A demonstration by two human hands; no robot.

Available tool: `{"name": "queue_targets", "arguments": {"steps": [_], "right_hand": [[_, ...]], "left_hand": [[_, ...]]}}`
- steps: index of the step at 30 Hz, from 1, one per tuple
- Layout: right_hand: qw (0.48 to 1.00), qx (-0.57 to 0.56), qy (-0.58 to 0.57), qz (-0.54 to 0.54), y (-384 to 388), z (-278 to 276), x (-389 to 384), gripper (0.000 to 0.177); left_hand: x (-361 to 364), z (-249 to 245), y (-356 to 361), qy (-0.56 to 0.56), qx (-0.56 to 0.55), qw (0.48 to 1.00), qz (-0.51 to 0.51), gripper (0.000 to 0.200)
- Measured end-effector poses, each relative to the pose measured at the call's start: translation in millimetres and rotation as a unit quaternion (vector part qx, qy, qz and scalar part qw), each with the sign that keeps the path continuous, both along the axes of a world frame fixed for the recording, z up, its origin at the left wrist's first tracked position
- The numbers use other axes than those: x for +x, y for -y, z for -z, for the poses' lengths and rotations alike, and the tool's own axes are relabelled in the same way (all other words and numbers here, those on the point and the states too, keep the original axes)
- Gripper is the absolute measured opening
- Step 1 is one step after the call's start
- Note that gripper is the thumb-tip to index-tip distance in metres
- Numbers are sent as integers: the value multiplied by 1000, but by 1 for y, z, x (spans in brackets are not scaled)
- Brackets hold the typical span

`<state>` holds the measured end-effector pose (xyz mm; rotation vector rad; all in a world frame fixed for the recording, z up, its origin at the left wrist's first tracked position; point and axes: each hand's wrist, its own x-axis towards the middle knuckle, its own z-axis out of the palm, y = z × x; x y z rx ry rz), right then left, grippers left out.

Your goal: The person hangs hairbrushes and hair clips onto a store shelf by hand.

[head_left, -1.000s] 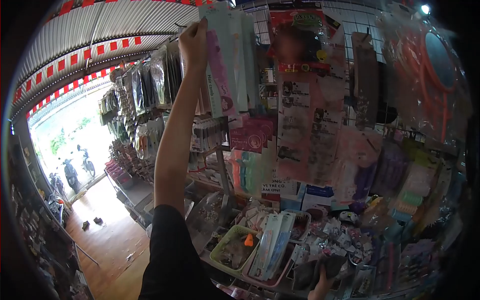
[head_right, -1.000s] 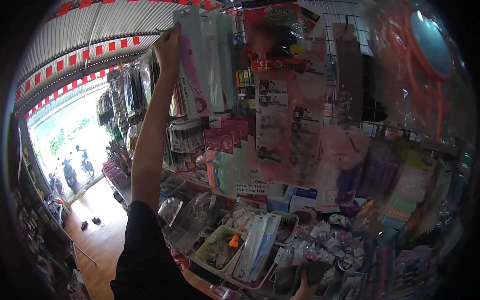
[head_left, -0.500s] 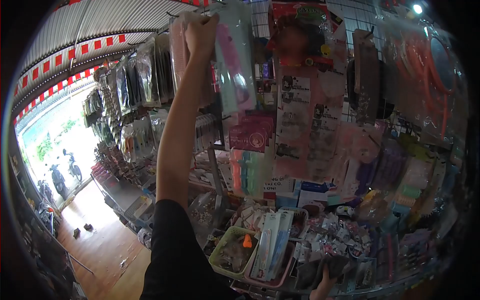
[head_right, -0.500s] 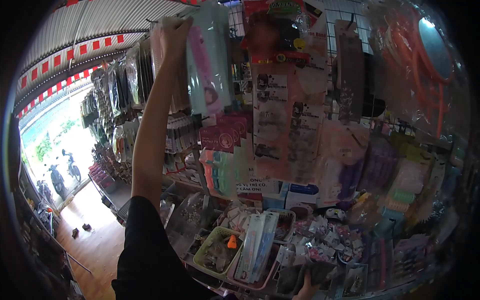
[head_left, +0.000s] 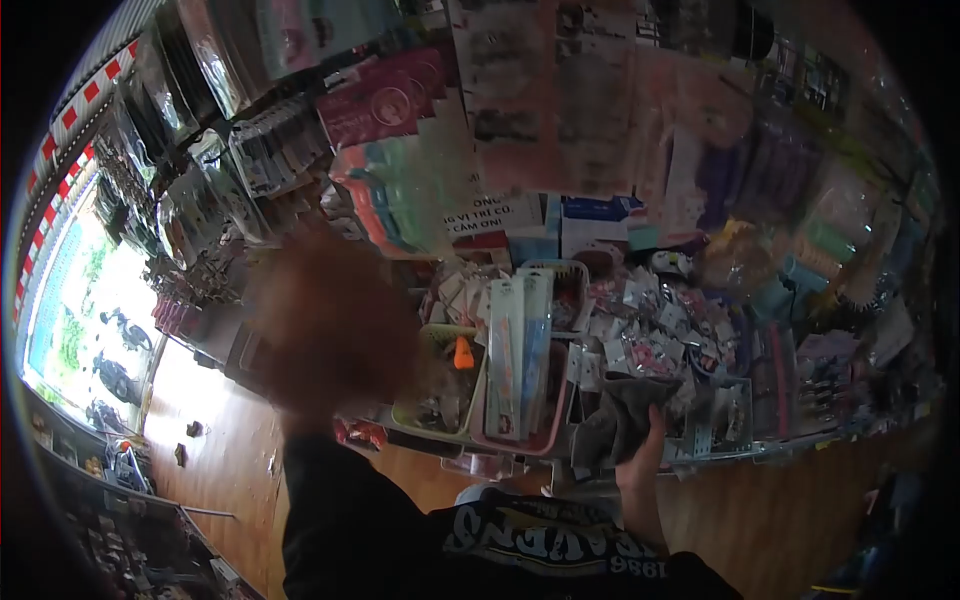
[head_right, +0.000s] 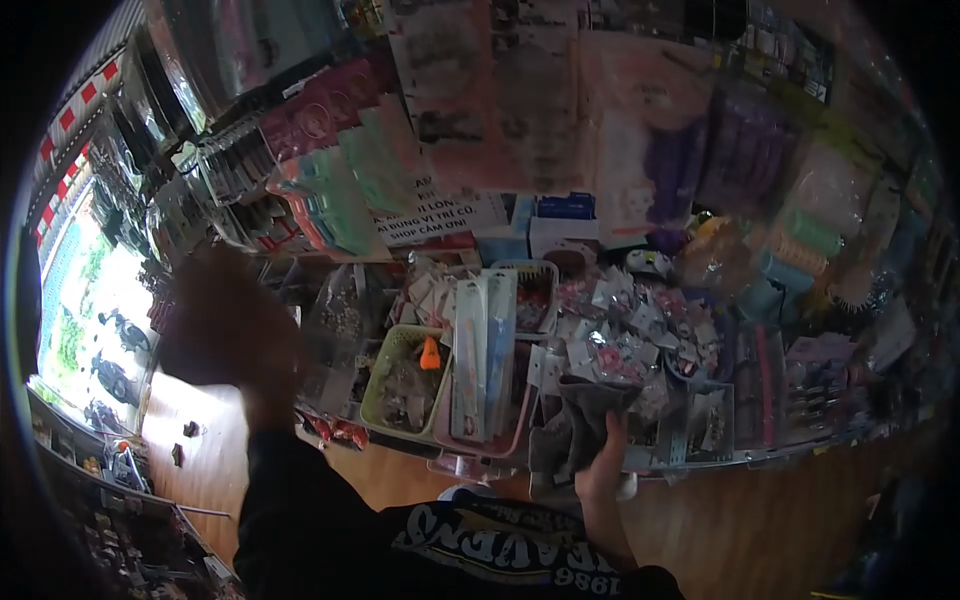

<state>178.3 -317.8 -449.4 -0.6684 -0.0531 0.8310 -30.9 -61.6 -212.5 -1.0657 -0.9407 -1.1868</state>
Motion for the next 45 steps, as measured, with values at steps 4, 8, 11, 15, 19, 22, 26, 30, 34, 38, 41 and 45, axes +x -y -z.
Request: {"name": "queue_targets", "arguments": {"steps": [4,8,11,15,19,22,26,30,34,38,41,45], "right_hand": [[997,-69,41,13,1,-20,9,45],[989,-116,88,36,-1,-26,9,44],[943,-174,281,-31,-3,-33,11,33],[868,-180,455,-78,-7,-32,19,32],[883,-130,449,-27,-20,-43,20,37],[864,-105,493,8,-14,-63,8,38],[659,54,750,-1,-35,-58,-34,32],[717,-40,682,-138,-20,-37,-66,22],[750,-109,603,-250,-16,-37,-63,42],[792,-3,481,-376,-15,-41,-56,52],[716,-71,478,-504,-6,-48,-60,53],[786,-27,350,-508,-3,-39,-78,41]], "left_hand": [[61,102,85,-75,-574,683,446,33],[51,215,52,-2,-674,672,308,44],[54,231,57,53,-703,642,301,49],[60,238,51,83,-720,636,266,47],[52,230,44,111,-698,589,391,42],[56,203,82,255,-567,346,703,33],[55,166,133,381,-481,219,759,24],[41,149,151,532,-311,211,758,15],[17,162,149,525,-284,243,765,16],[-2,164,159,533,-266,252,763,22],[-7,149,171,532,-281,294,742,38],[-9,158,187,461,-399,342,715,63]]}}
